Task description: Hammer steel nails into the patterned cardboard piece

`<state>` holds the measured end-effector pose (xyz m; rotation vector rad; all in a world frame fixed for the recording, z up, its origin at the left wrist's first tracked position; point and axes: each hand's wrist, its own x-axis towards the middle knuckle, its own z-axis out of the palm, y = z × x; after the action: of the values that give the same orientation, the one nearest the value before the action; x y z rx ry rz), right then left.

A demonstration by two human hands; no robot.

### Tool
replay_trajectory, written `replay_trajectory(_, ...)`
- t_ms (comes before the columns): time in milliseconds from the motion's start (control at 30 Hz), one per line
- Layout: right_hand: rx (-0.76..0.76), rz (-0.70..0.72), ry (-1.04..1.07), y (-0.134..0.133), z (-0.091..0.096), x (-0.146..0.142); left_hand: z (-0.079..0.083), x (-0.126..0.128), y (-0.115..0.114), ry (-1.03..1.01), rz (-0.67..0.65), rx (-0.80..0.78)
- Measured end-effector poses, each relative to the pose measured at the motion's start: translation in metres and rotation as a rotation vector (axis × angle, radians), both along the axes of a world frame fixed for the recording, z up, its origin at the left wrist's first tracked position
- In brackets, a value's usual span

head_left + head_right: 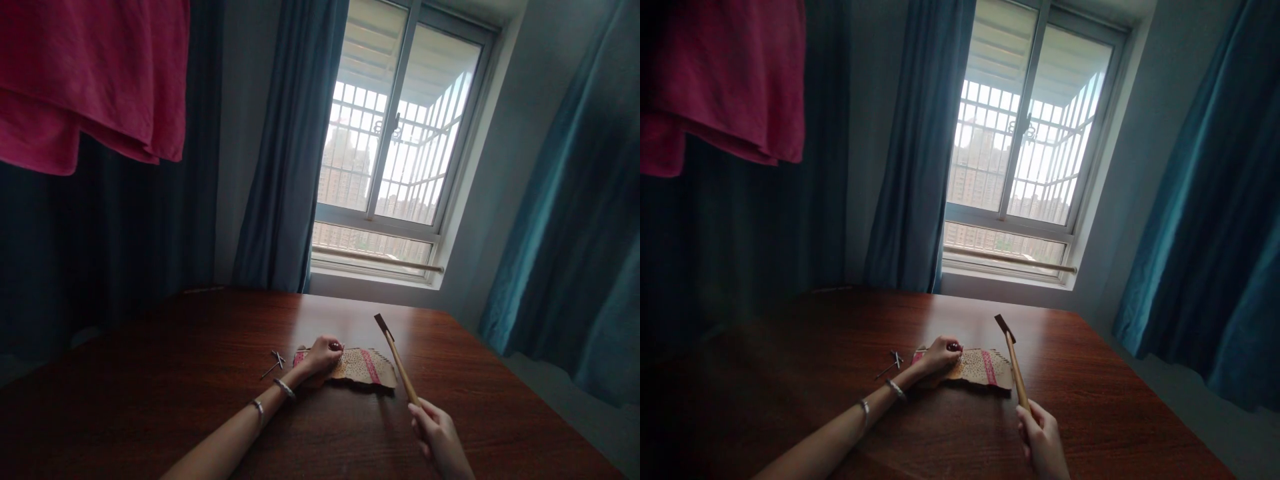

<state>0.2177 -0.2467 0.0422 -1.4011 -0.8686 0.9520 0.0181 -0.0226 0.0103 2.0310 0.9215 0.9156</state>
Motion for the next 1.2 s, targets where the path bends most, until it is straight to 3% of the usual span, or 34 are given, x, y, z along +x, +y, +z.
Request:
replay_trajectory(133, -0.033, -0.124, -0.271, 0.008, -0.014, 0.028, -0.001, 0.0, 0.001, 0.017, 0.012, 0.004)
replay_trajectory(333, -0.211, -0.277, -0.523, 0.009, -0.021, 0.051, -0.002, 0.001, 0.001, 0.008, 0.022, 0.0)
replay_trajectory(600, -0.33, -0.187, -0.671, 0.009, -0.028, 0.059, 0.001, 0.0, -0.001, 0.026, 0.02, 0.006)
replay_trajectory(833, -0.231, -0.245, -0.711, 0.013, -0.043, 0.065, 0.004, -0.001, -0.004, 0.024, 0.015, -0.019)
replay_trajectory(1000, -0.27, -0.245, -0.842, 0.009, -0.034, 0.067, 0.005, -0.001, -0.004, 0.007, 0.004, 0.002)
replay_trajectory(1200, -0.456, -0.23, -1.105, 0.002, -0.026, 0.058, 0.003, 0.0, -0.003, 0.038, 0.03, 0.012)
